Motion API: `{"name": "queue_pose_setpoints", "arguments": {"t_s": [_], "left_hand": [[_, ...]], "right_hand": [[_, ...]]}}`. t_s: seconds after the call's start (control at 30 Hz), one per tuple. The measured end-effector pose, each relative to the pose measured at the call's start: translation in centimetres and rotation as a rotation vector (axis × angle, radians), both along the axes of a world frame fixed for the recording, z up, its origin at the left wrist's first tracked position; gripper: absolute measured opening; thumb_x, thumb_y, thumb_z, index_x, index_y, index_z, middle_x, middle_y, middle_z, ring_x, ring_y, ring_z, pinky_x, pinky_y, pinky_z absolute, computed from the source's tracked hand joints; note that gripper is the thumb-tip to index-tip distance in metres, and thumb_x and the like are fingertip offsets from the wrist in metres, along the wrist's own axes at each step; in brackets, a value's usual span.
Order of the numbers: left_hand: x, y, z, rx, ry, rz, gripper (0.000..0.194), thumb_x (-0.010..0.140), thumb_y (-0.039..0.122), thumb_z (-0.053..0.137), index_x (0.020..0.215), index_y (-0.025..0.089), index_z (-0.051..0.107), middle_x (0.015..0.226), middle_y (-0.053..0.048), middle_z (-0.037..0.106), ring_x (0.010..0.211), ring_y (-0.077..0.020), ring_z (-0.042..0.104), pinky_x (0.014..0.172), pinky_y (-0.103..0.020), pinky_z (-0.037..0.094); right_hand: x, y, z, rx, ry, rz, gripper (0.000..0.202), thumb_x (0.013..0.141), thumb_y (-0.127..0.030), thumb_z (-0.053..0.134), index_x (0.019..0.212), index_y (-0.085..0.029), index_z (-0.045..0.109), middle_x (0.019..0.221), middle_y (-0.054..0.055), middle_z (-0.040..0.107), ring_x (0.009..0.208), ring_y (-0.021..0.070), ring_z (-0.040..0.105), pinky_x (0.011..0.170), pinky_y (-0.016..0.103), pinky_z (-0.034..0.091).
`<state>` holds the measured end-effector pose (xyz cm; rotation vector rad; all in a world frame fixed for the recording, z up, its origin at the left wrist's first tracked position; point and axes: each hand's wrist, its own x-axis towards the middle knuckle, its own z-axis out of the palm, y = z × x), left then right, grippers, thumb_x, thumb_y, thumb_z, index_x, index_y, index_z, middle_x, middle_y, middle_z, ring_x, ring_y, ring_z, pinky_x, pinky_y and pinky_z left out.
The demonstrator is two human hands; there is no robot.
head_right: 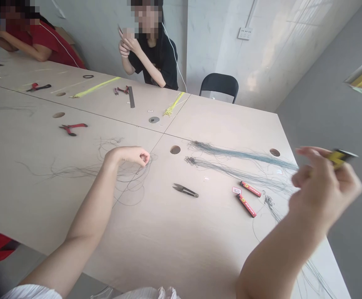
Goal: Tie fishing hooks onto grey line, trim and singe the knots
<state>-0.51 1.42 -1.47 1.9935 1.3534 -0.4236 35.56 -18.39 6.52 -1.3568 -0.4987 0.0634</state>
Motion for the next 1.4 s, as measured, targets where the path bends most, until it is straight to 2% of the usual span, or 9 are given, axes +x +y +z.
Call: {"name": "queue_pose_setpoints", "arguments": {"t_s": [0.07, 0.2, 0.27, 0.33, 0.5, 0.8, 0.93, 1.17, 1.4], "left_hand": [[-0.5, 0.1, 0.3, -0.006, -0.047, -0.028, 0.010, 0.058, 0.025, 0.063, 0.067, 0.020, 0.061, 0.076, 0.001, 0.064, 0.073, -0.0160, 0.057, 0.065, -0.025, 0.039], [-1.3, 0.3, 0.4, -0.031, -0.128, -0.064, 0.013, 0.062, 0.031, 0.064, 0.068, 0.020, 0.061, 0.075, 0.001, 0.065, 0.074, -0.0157, 0.058, 0.068, -0.025, 0.039], [-1.6, 0.5, 0.3, -0.037, -0.154, -0.071, 0.015, 0.062, 0.033, 0.064, 0.068, 0.020, 0.062, 0.073, 0.001, 0.065, 0.074, -0.0158, 0.058, 0.068, -0.025, 0.040], [-1.7, 0.5, 0.3, -0.038, -0.175, -0.076, 0.016, 0.062, 0.034, 0.064, 0.069, 0.019, 0.064, 0.072, 0.001, 0.064, 0.073, -0.0157, 0.057, 0.068, -0.025, 0.039], [-2.0, 0.3, 0.6, -0.034, -0.225, -0.094, 0.017, 0.062, 0.032, 0.062, 0.072, 0.019, 0.067, 0.069, 0.002, 0.062, 0.070, -0.0142, 0.053, 0.067, -0.025, 0.037], [-2.2, 0.7, 0.2, -0.004, -0.249, -0.101, 0.020, 0.063, 0.030, 0.063, 0.077, 0.019, 0.070, 0.065, 0.002, 0.057, 0.066, -0.0139, 0.051, 0.063, -0.025, 0.036], [-2.3, 0.9, 0.0, -0.024, -0.250, -0.121, 0.030, 0.066, 0.031, 0.064, 0.092, 0.021, 0.075, 0.070, 0.002, 0.065, 0.073, -0.0160, 0.058, 0.068, -0.024, 0.040], [-2.5, 0.7, 0.6, -0.056, -0.237, -0.089, 0.025, 0.072, 0.034, 0.065, 0.090, 0.024, 0.078, 0.096, 0.000, 0.079, 0.099, -0.0191, 0.068, 0.089, -0.024, 0.044], [-3.2, 0.6, 0.8, -0.009, -0.191, -0.004, 0.026, 0.070, 0.038, 0.065, 0.087, 0.023, 0.077, 0.098, 0.000, 0.078, 0.097, -0.0188, 0.067, 0.084, -0.022, 0.045]], "right_hand": [[-3.1, 2.0, -1.0, -0.012, 0.013, 0.233, 0.009, 0.058, -0.023, 0.073, 0.059, -0.020, 0.065, 0.069, 0.004, 0.063, 0.039, 0.0041, 0.027, 0.042, 0.028, 0.011], [-11.1, 5.5, -5.8, -0.406, 0.077, 0.897, 0.023, 0.067, -0.038, 0.069, 0.077, -0.017, 0.070, 0.061, -0.002, 0.053, 0.045, 0.0058, 0.029, 0.043, 0.024, 0.019], [-15.1, 6.9, -8.6, -0.505, -0.001, 1.079, 0.026, 0.073, -0.042, 0.065, 0.077, -0.016, 0.068, 0.059, -0.003, 0.048, 0.052, 0.0083, 0.035, 0.048, 0.023, 0.026], [-18.3, 8.1, -10.8, -0.577, -0.026, 1.163, 0.024, 0.075, -0.041, 0.064, 0.073, -0.017, 0.065, 0.057, -0.004, 0.044, 0.054, 0.0092, 0.035, 0.051, 0.023, 0.028], [-22.1, 10.6, -13.1, -0.622, -0.059, 1.138, 0.018, 0.073, -0.037, 0.066, 0.069, -0.019, 0.064, 0.056, -0.005, 0.043, 0.056, 0.0106, 0.036, 0.054, 0.024, 0.029], [-22.5, 11.2, -14.4, -0.607, -0.019, 1.153, 0.017, 0.072, -0.036, 0.061, 0.072, -0.019, 0.064, 0.059, -0.004, 0.046, 0.057, 0.0112, 0.040, 0.055, 0.023, 0.032], [-22.0, 10.9, -14.0, -0.574, 0.001, 1.152, 0.020, 0.072, -0.039, 0.062, 0.071, -0.019, 0.062, 0.059, -0.004, 0.043, 0.058, 0.0111, 0.038, 0.055, 0.023, 0.031], [-20.1, 10.1, -12.6, -0.524, 0.006, 1.106, 0.021, 0.074, -0.039, 0.061, 0.070, -0.019, 0.061, 0.058, -0.005, 0.041, 0.057, 0.0105, 0.035, 0.054, 0.024, 0.028], [-17.4, 9.2, -10.5, -0.524, 0.006, 1.037, 0.022, 0.072, -0.040, 0.065, 0.069, -0.019, 0.058, 0.057, -0.006, 0.035, 0.055, 0.0096, 0.029, 0.051, 0.025, 0.022]]}}
